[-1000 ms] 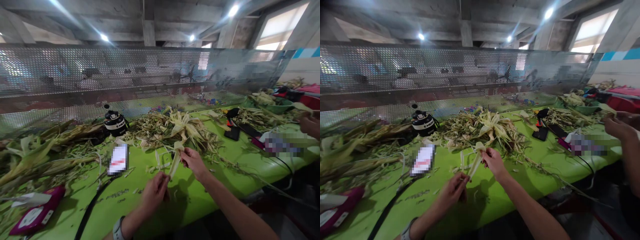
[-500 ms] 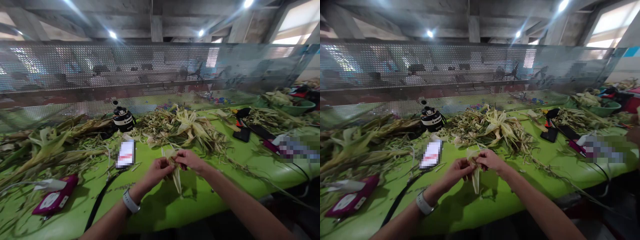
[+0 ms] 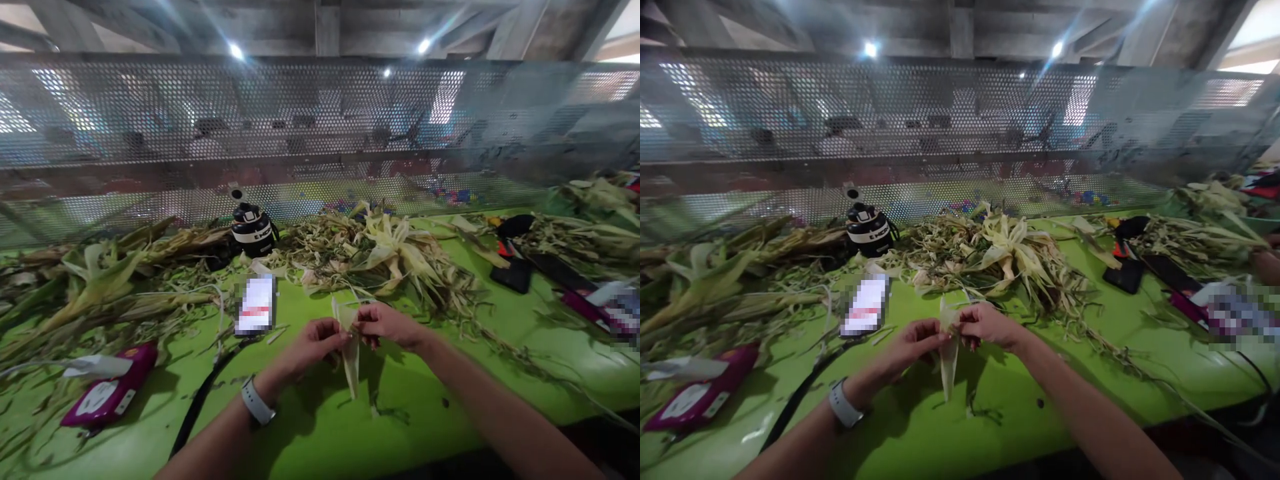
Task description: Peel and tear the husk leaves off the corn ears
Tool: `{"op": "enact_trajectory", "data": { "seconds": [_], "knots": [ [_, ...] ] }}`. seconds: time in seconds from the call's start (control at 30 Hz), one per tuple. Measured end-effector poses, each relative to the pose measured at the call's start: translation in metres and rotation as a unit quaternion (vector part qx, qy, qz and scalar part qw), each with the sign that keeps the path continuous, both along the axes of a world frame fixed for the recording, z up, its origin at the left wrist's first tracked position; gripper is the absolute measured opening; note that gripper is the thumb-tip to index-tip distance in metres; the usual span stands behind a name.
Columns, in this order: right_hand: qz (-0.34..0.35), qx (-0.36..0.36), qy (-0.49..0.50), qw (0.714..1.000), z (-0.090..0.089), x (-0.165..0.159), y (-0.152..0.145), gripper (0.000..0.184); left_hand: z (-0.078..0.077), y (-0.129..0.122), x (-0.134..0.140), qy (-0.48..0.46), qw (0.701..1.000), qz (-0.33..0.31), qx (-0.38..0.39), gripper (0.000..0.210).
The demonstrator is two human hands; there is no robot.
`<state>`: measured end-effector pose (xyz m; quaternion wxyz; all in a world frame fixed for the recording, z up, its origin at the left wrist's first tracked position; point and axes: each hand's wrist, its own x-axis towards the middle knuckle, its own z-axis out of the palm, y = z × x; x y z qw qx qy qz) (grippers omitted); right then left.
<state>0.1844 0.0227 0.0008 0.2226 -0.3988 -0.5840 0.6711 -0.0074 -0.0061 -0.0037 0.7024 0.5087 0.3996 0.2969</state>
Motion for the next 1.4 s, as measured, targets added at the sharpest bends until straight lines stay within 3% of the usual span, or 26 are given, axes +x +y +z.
{"op": "enact_trajectory", "data": {
  "seconds": [0.33,0.6,0.83,1.13,1.4],
  "knots": [
    [-0.040,0.007,-0.018,0.999,0.009,0.002,-0.010,0.035,0.003,-0.001,-0.003,0.017,0.999,-0.042,0.002,0.040],
    [0.043,0.023,0.001,0.999,0.004,0.001,-0.016,0.031,0.001,-0.002,0.002,-0.001,1.000,-0.008,0.012,0.045],
    [0.079,0.017,0.005,0.997,0.005,0.003,-0.015,0.031,0.006,-0.001,-0.004,-0.009,0.998,-0.066,0.004,0.041],
    [0.104,0.011,0.009,0.995,0.009,0.003,-0.017,0.028,0.008,-0.003,-0.005,-0.001,0.996,-0.087,0.013,0.038],
    [0.070,0.122,-0.072,0.987,0.002,0.002,-0.018,0.011,0.004,-0.004,-0.005,0.018,0.996,-0.078,0.035,0.038]
  ]
}}
